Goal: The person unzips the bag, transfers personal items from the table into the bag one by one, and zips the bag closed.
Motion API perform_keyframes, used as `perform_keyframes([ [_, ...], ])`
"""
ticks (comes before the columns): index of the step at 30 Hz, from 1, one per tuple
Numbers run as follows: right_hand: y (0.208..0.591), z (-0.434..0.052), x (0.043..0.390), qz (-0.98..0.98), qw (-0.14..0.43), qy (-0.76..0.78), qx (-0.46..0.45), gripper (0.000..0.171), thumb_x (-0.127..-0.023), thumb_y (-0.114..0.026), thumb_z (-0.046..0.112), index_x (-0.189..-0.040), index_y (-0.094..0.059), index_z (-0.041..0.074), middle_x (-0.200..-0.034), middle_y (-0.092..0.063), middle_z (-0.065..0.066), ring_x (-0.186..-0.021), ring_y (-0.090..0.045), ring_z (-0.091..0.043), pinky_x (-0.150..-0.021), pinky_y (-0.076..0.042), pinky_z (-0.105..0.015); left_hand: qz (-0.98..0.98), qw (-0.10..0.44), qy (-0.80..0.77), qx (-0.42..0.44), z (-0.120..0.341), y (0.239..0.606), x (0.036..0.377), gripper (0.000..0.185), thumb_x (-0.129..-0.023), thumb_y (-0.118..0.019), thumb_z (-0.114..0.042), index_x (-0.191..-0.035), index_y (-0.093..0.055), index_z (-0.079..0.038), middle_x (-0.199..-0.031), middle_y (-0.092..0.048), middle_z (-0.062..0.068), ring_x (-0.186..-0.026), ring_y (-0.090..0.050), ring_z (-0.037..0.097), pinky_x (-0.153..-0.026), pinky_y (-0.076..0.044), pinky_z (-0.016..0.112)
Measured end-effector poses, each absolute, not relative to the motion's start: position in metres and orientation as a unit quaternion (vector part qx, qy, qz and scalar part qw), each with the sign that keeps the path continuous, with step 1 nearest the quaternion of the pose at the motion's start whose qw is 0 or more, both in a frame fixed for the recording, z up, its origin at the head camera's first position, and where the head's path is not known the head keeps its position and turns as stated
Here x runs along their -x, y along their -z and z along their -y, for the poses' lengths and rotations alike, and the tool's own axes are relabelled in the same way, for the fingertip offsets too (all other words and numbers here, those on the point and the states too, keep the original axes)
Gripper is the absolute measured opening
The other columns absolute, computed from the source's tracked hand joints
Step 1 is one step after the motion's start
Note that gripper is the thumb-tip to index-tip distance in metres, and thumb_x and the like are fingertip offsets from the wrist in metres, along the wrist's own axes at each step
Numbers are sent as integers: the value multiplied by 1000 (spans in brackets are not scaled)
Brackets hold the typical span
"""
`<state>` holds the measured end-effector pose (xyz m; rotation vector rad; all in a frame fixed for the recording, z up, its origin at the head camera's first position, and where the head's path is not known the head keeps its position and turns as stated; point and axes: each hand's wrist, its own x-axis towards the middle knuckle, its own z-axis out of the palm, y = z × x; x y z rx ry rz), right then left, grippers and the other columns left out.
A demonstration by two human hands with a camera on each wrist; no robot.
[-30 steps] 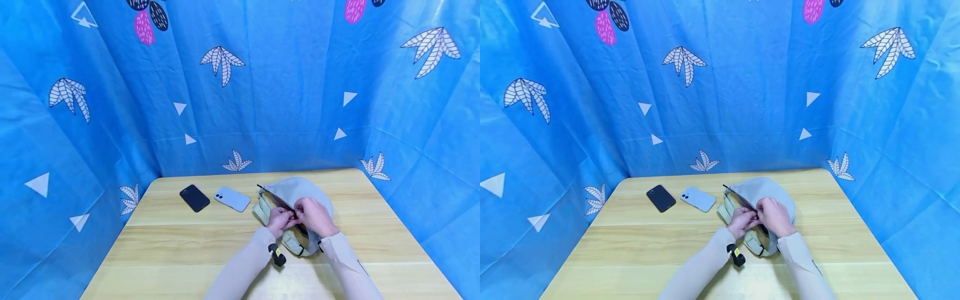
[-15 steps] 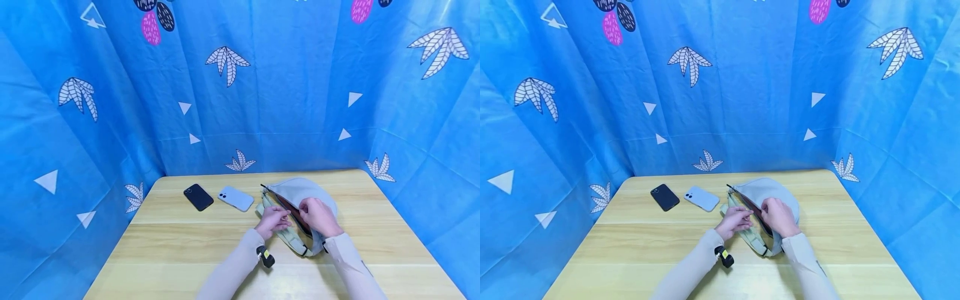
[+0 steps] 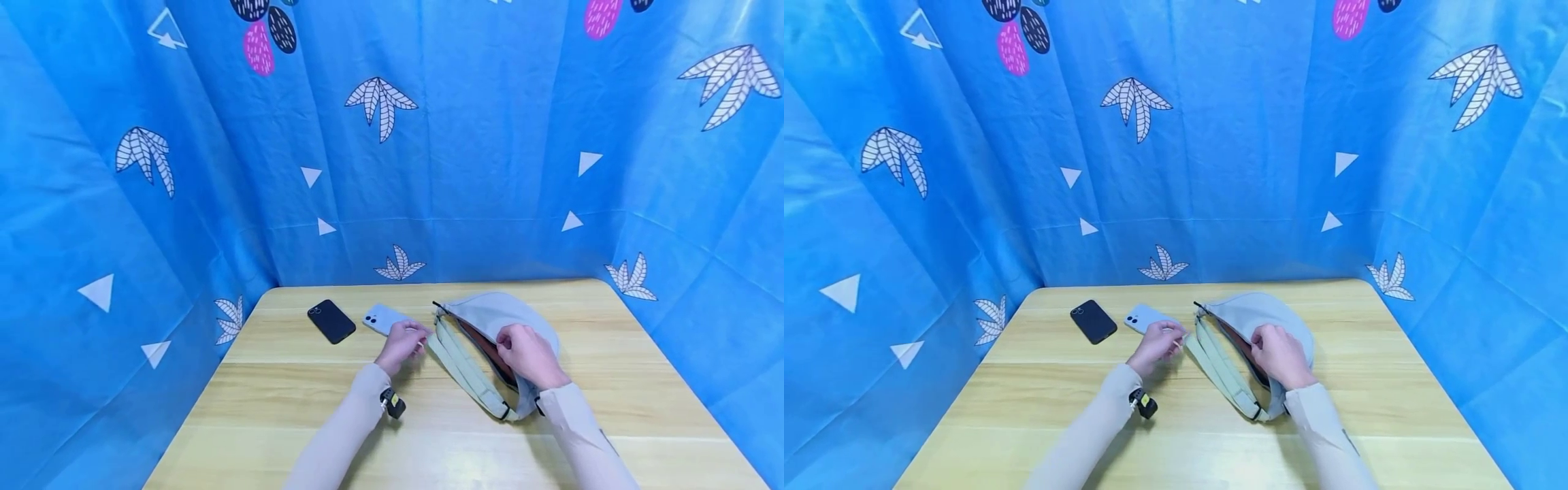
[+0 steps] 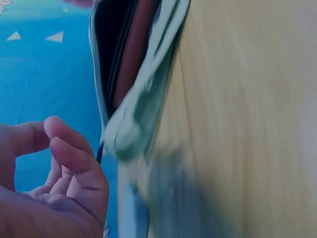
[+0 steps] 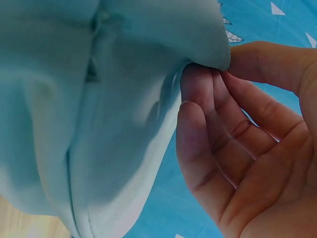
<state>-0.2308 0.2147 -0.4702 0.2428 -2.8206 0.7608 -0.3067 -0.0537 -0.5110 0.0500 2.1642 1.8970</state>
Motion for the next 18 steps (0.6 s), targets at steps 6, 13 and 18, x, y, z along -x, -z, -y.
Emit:
perform_keyframes([
  [6,470,-214,227,957,98,-261,-83,10,-86,-68,2,-86,-76,8,-80,-73,-1,-72,-61,-14,-65,-54,-35,-778,70,-624,13,73,507,315,21,-98,-66,-13,-115,-67,0,-108,-74,26,-70,-63,15,-57,-48,24],
  [13,472,-214,226,957,100,-260,-77,10,-86,-68,2,-85,-76,9,-79,-73,0,-72,-60,-14,-65,-53,-37,-816,-20,-577,40,84,506,330,23,-97,-67,-12,-116,-64,0,-111,-69,17,-99,-66,25,-83,-56,34],
  [18,471,-213,228,958,101,-257,-76,10,-86,-68,3,-85,-76,9,-79,-73,0,-71,-60,-14,-64,-53,-37,-842,-46,-534,59,89,506,339,31,-96,-68,-14,-125,-62,-2,-121,-64,19,-110,-60,33,-95,-52,46],
])
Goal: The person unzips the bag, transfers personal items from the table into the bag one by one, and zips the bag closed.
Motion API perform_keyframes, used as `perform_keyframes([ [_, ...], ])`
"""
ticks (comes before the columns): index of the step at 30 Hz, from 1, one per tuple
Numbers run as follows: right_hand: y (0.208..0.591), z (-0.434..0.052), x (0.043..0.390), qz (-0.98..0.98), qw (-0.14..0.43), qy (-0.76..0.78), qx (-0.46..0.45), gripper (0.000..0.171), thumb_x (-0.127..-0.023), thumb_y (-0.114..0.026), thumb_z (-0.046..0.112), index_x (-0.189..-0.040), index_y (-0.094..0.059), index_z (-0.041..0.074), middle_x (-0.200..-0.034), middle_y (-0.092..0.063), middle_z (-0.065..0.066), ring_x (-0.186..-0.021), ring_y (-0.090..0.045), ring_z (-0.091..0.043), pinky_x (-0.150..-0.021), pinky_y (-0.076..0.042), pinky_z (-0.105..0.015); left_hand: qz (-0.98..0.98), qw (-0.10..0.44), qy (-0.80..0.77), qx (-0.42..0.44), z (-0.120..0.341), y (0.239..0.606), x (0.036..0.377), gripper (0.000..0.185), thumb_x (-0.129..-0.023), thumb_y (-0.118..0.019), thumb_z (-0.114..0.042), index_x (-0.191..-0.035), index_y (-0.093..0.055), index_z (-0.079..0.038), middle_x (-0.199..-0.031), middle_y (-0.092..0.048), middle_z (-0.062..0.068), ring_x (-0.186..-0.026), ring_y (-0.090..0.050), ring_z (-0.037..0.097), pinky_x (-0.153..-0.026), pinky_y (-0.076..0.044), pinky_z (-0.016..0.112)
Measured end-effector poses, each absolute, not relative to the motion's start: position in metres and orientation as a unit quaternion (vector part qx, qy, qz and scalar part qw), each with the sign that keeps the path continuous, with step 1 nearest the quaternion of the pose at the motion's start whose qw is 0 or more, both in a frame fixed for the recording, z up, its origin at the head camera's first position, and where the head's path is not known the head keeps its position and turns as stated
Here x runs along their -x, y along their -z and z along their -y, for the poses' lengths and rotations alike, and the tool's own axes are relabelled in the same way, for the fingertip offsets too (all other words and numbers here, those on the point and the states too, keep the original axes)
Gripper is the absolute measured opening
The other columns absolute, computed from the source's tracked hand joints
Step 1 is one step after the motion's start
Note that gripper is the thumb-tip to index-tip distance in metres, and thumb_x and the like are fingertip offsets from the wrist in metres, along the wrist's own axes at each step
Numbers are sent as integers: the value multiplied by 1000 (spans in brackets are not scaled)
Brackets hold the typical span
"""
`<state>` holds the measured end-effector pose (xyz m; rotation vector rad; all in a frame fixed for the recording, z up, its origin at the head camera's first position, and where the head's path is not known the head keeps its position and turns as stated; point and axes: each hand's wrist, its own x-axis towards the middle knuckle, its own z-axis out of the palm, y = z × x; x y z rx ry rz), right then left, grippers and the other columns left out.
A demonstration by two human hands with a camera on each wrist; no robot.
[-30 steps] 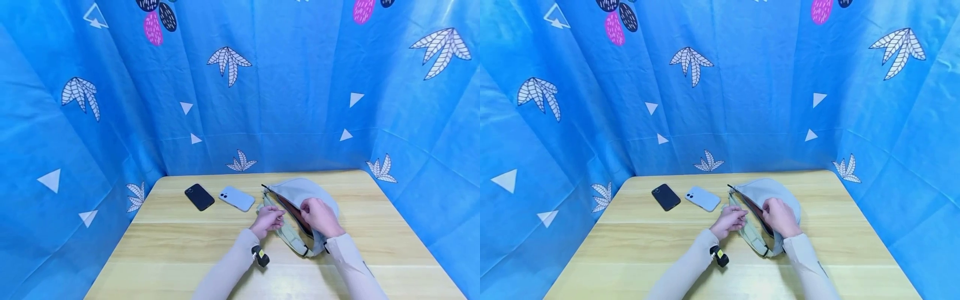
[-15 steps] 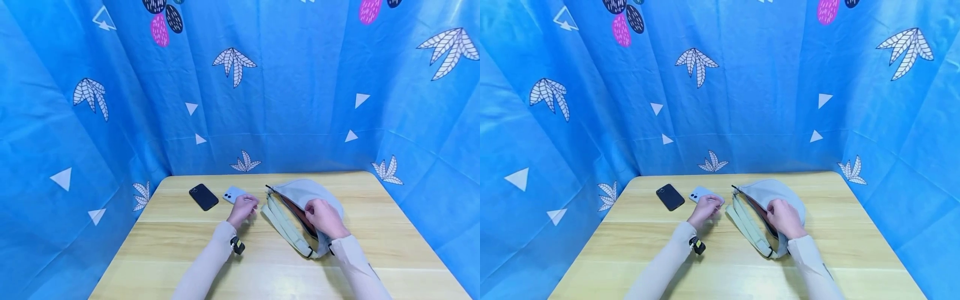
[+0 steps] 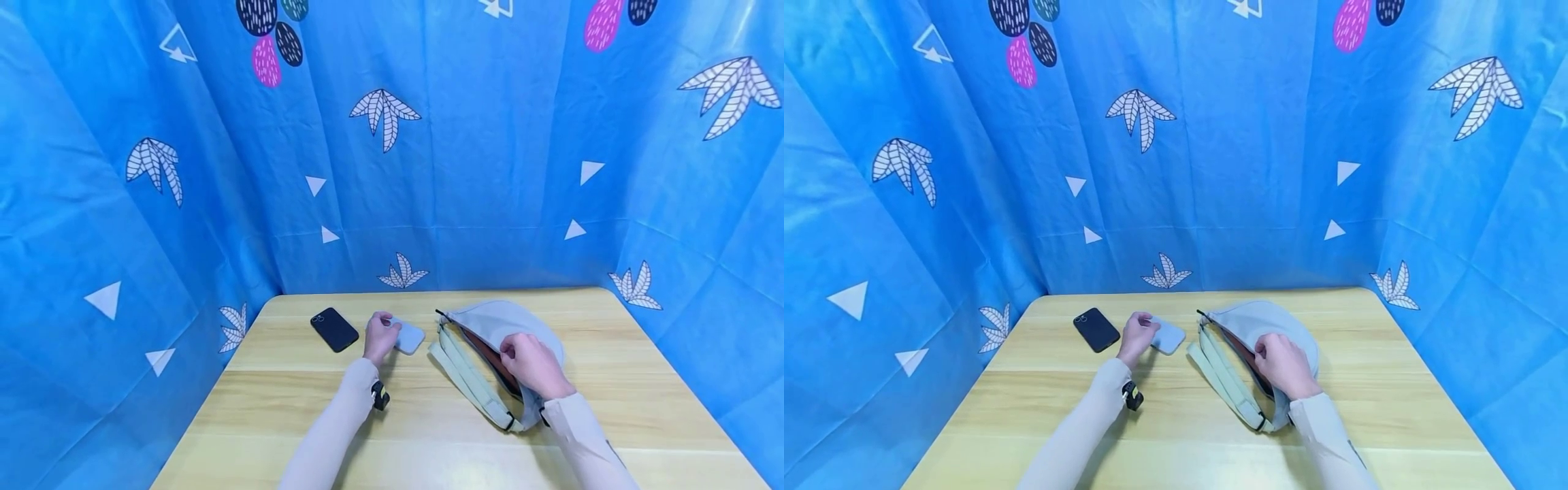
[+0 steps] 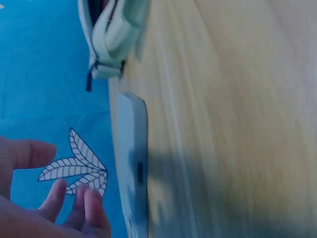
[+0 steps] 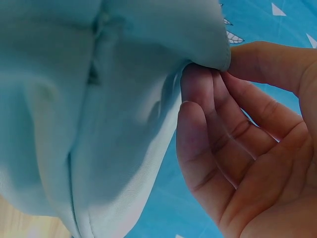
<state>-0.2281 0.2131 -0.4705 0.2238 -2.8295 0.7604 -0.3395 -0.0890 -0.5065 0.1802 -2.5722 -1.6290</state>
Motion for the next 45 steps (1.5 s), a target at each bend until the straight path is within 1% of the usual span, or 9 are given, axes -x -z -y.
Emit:
perform_keyframes([
  [7,472,-213,228,958,101,-256,-78,10,-86,-69,2,-84,-76,10,-80,-73,1,-73,-61,-13,-65,-53,-36,890,55,447,-74,91,512,341,43,-94,-72,-22,-132,-58,-7,-137,-52,22,-118,-46,38,-97,-46,53],
  [10,474,-213,227,959,96,-256,-75,10,-86,-70,3,-85,-76,10,-80,-73,1,-73,-61,-13,-65,-54,-37,897,57,432,-71,92,514,340,47,-93,-73,-22,-133,-56,-4,-139,-49,26,-119,-44,40,-99,-45,55],
  [13,475,-214,227,958,99,-259,-74,10,-86,-70,3,-85,-76,10,-81,-73,1,-73,-62,-13,-65,-54,-37,904,52,419,-63,94,514,341,55,-92,-74,-24,-138,-52,-1,-141,-48,28,-123,-44,43,-105,-43,57],
  [17,475,-214,228,958,101,-259,-74,10,-87,-70,3,-86,-76,10,-82,-74,0,-74,-64,-13,-66,-55,-38,915,30,399,-49,99,519,345,69,-91,-75,-26,-146,-45,3,-142,-47,31,-131,-42,47,-112,-39,59],
  [24,476,-212,228,958,99,-261,-71,10,-86,-70,2,-86,-76,10,-83,-74,0,-75,-64,-14,-67,-56,-38,920,0,391,-33,106,520,347,81,-91,-76,-28,-151,-35,7,-142,-45,34,-134,-38,50,-113,-38,60],
  [30,476,-213,228,958,101,-259,-68,10,-86,-70,2,-85,-76,10,-82,-74,0,-75,-63,-14,-66,-55,-38,925,-2,380,-33,107,519,349,81,-89,-80,-25,-150,-38,8,-141,-45,36,-135,-39,51,-113,-40,62],
  [37,477,-213,228,959,94,-258,-68,9,-86,-70,3,-87,-76,9,-84,-74,-1,-76,-64,-15,-67,-56,-39,925,24,375,-50,109,524,353,70,-85,-85,-19,-140,-49,6,-135,-49,34,-126,-44,49,-107,-45,59],
  [40,477,-213,228,959,92,-258,-66,9,-86,-70,3,-87,-76,9,-84,-74,-1,-77,-64,-15,-67,-55,-39,924,31,377,-64,110,523,355,67,-83,-87,-19,-136,-53,4,-134,-51,32,-124,-44,48,-106,-46,58],
  [45,477,-213,228,959,89,-260,-65,9,-86,-70,3,-87,-76,9,-83,-74,0,-76,-64,-15,-67,-55,-39,926,18,368,-88,111,521,359,66,-80,-90,-22,-134,-57,0,-133,-52,31,-122,-43,47,-102,-46,60],
])
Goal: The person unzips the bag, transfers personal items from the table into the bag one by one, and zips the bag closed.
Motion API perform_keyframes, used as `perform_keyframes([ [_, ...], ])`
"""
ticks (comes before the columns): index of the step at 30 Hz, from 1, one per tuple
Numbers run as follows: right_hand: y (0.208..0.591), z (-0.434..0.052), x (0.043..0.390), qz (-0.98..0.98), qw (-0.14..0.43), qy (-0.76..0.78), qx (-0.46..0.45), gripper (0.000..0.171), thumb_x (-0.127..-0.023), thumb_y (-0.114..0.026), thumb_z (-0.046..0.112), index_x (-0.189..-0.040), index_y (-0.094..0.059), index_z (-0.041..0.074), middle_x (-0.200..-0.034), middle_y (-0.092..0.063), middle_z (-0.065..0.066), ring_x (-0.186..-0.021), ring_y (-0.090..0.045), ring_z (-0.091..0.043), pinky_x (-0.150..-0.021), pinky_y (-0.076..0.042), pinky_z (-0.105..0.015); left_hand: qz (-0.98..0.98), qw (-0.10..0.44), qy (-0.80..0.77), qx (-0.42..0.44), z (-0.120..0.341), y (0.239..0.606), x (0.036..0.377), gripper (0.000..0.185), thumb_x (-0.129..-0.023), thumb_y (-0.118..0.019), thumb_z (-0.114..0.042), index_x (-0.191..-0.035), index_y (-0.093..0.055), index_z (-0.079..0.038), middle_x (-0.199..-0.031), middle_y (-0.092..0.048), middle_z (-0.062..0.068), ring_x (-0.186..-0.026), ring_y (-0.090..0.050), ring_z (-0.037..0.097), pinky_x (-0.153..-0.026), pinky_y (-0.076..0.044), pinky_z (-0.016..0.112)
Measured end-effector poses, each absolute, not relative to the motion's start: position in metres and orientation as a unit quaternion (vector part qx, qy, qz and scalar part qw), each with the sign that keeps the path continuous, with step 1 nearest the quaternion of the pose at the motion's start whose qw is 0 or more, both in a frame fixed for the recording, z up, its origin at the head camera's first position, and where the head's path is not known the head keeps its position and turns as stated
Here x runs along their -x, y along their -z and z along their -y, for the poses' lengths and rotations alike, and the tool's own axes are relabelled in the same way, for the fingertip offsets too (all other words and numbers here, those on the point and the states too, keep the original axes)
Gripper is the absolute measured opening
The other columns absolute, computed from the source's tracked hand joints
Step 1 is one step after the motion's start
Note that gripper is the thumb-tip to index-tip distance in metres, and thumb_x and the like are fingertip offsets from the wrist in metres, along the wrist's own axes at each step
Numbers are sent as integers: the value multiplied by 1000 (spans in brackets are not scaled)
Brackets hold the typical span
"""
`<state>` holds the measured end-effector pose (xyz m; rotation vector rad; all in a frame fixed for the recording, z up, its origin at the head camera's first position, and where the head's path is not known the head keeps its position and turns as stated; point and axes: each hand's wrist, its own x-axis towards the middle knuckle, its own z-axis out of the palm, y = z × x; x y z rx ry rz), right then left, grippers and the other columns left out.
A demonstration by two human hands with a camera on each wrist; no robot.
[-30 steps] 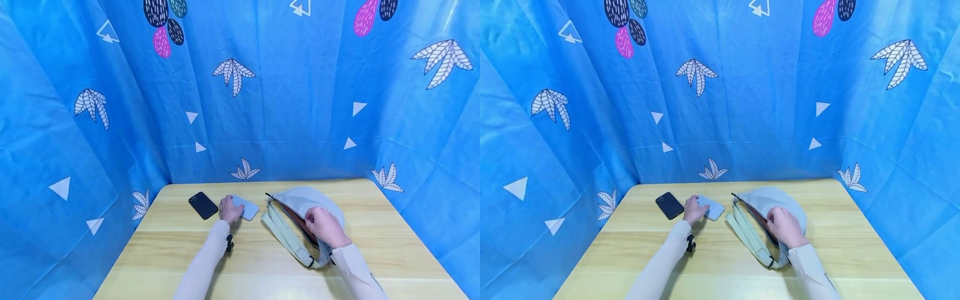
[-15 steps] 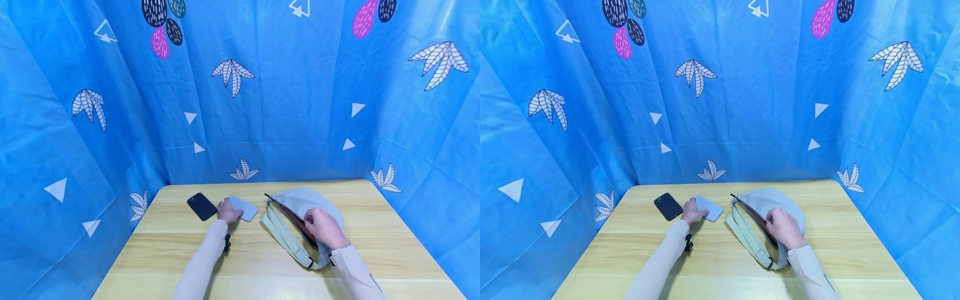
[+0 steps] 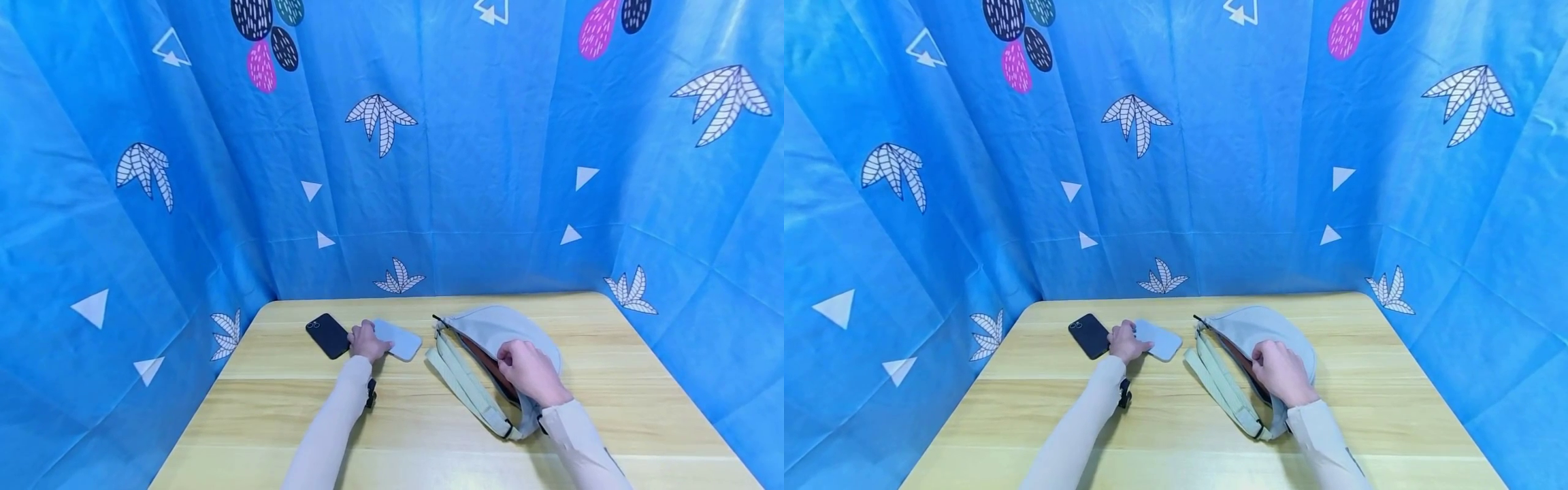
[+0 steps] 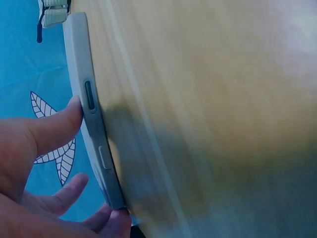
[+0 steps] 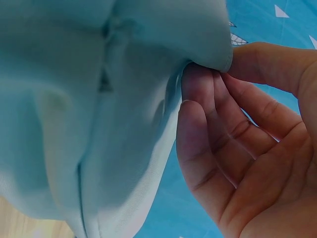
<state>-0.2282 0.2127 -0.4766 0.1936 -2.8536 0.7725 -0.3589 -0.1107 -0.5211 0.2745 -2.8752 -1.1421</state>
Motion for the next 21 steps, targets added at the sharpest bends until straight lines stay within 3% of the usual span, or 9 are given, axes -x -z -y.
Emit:
perform_keyframes([
  [10,477,-213,229,958,95,-261,-67,11,-86,-69,2,-84,-75,10,-81,-73,0,-74,-62,-14,-65,-54,-38,921,-20,366,-129,112,515,366,82,-71,-96,-23,-137,-53,0,-129,-47,35,-119,-39,48,-100,-45,58],
  [17,476,-214,229,957,102,-262,-68,11,-86,-69,2,-85,-76,10,-81,-74,0,-74,-64,-14,-66,-55,-38,888,-20,445,-117,113,517,368,96,-74,-94,-12,-150,-35,-4,-147,-32,38,-120,-54,50,-94,-53,54],
  [21,476,-215,228,957,100,-264,-71,11,-86,-69,2,-85,-76,10,-82,-74,-1,-74,-64,-14,-66,-55,-38,861,-16,490,-132,114,520,366,108,-74,-92,-6,-158,-24,-8,-151,-25,41,-127,-52,51,-96,-54,53],
])
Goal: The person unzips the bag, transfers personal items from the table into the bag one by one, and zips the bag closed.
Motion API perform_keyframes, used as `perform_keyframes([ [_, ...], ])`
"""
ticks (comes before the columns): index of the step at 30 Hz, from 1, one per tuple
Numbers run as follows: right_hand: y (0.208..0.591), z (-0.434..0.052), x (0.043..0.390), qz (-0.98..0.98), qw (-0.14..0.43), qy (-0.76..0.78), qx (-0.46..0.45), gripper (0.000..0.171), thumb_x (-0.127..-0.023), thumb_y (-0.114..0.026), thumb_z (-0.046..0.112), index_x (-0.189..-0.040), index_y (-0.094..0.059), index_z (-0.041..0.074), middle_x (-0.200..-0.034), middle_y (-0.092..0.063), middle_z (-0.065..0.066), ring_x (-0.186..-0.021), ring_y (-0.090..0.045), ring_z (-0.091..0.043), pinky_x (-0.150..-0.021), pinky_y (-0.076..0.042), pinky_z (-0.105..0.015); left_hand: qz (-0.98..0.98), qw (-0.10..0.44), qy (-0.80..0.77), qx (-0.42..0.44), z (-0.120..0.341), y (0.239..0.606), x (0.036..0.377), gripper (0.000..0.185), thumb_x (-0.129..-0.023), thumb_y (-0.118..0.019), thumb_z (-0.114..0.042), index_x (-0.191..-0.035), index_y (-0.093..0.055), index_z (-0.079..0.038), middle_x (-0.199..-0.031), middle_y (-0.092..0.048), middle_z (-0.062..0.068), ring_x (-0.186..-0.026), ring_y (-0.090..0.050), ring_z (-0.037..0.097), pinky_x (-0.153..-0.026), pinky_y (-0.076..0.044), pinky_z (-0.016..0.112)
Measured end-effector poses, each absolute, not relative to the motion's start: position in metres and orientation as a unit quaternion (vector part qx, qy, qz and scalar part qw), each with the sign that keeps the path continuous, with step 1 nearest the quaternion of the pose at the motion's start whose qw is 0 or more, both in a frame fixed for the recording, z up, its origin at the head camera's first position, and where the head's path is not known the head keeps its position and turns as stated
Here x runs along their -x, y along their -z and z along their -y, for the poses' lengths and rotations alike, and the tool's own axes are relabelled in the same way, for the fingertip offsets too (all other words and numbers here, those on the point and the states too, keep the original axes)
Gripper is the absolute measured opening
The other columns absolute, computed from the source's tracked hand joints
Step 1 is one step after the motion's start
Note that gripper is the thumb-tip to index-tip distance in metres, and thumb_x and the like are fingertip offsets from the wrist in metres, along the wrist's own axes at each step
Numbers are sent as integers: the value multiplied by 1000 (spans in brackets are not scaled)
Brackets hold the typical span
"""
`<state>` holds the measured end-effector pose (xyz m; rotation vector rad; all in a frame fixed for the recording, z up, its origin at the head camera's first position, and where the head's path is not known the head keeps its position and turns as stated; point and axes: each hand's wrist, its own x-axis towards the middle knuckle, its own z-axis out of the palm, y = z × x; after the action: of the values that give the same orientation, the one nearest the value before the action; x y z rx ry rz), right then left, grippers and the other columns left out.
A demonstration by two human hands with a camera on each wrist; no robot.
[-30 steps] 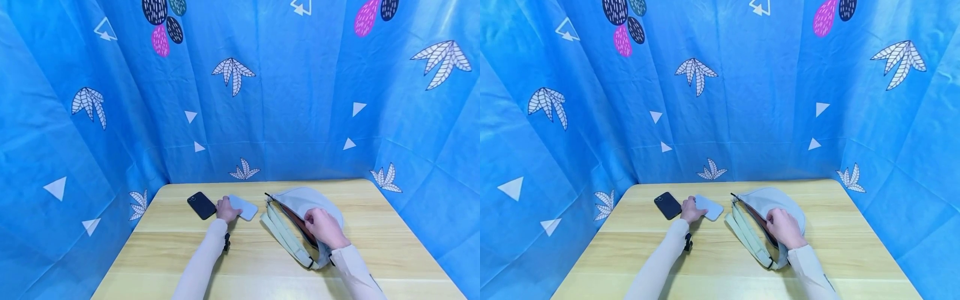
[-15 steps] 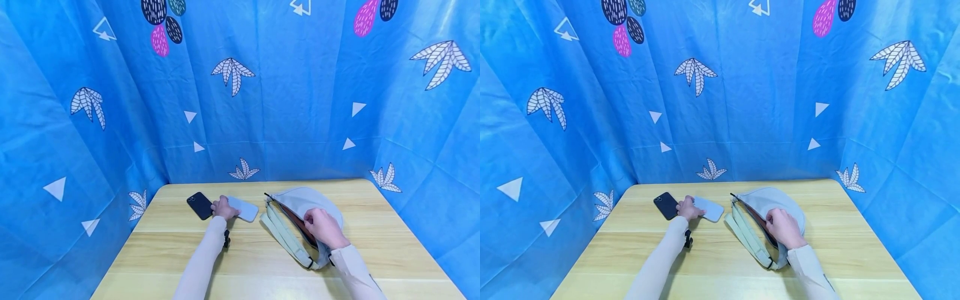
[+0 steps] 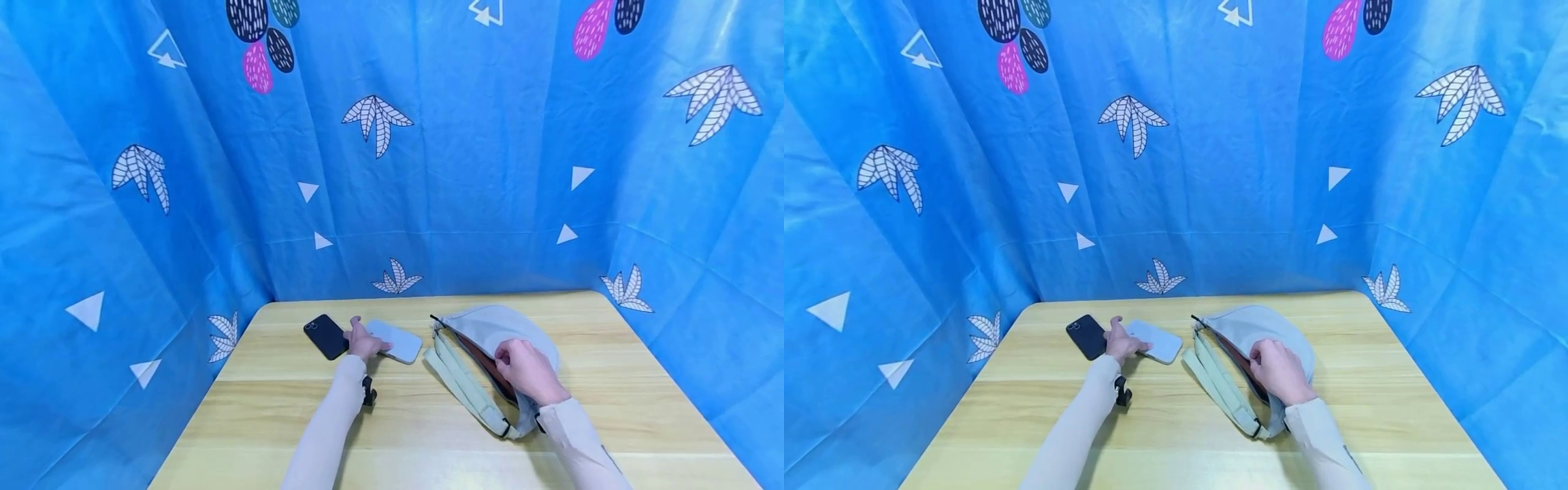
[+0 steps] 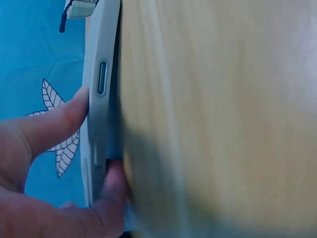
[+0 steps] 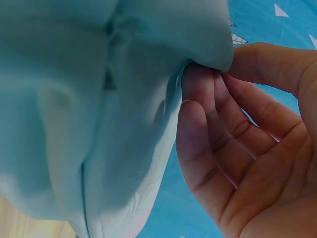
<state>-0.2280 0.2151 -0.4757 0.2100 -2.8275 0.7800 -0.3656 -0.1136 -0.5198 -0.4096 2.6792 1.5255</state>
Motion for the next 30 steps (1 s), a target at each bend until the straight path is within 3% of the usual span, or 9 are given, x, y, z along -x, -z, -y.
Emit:
perform_keyframes([
  [5,475,-214,228,957,99,-265,-70,11,-85,-68,1,-85,-76,10,-82,-74,-1,-74,-63,-14,-66,-55,-38,-835,7,-531,146,117,525,364,117,-75,-91,-7,-163,-14,-4,-157,-29,39,-144,-38,53,-113,-45,59],
  [9,474,-213,228,957,97,-264,-71,12,-86,-68,1,-84,-76,10,-81,-74,0,-74,-62,-14,-65,-54,-37,-817,-2,-556,155,120,530,362,111,-76,-90,-7,-161,-19,4,-156,-38,34,-146,-37,50,-119,-40,58],
  [14,474,-213,229,957,97,-263,-70,12,-85,-68,1,-84,-75,11,-81,-74,0,-74,-63,-14,-66,-54,-37,-776,-10,-608,168,122,531,357,77,-78,-88,-5,-143,-51,11,-142,-57,32,-134,-54,46,-112,-49,54],
  [17,474,-213,229,958,97,-262,-71,11,-85,-69,2,-84,-76,10,-81,-73,0,-74,-63,-14,-65,-54,-37,-751,-11,-637,174,123,532,356,60,-78,-87,-4,-131,-63,11,-134,-64,31,-127,-61,43,-108,-53,51],
  [20,475,-213,228,958,97,-261,-72,11,-86,-69,2,-84,-76,10,-80,-73,0,-74,-63,-14,-65,-54,-37,-719,-12,-673,175,123,535,356,56,-80,-85,-2,-129,-62,14,-134,-63,32,-120,-65,39,-105,-56,47],
  [26,476,-213,229,957,104,-259,-74,12,-84,-69,1,-82,-75,11,-78,-73,2,-73,-62,-13,-64,-53,-37,-628,10,-759,173,121,533,352,46,-86,-76,6,-128,-60,16,-124,-68,23,-87,-68,13,-83,-61,29],
  [30,476,-213,229,957,108,-258,-74,12,-84,-69,1,-82,-75,11,-78,-73,2,-73,-62,-13,-64,-54,-38,-597,62,-782,170,120,527,349,51,-92,-69,5,-140,-52,8,-126,-66,21,-97,-71,20,-90,-58,34],
])
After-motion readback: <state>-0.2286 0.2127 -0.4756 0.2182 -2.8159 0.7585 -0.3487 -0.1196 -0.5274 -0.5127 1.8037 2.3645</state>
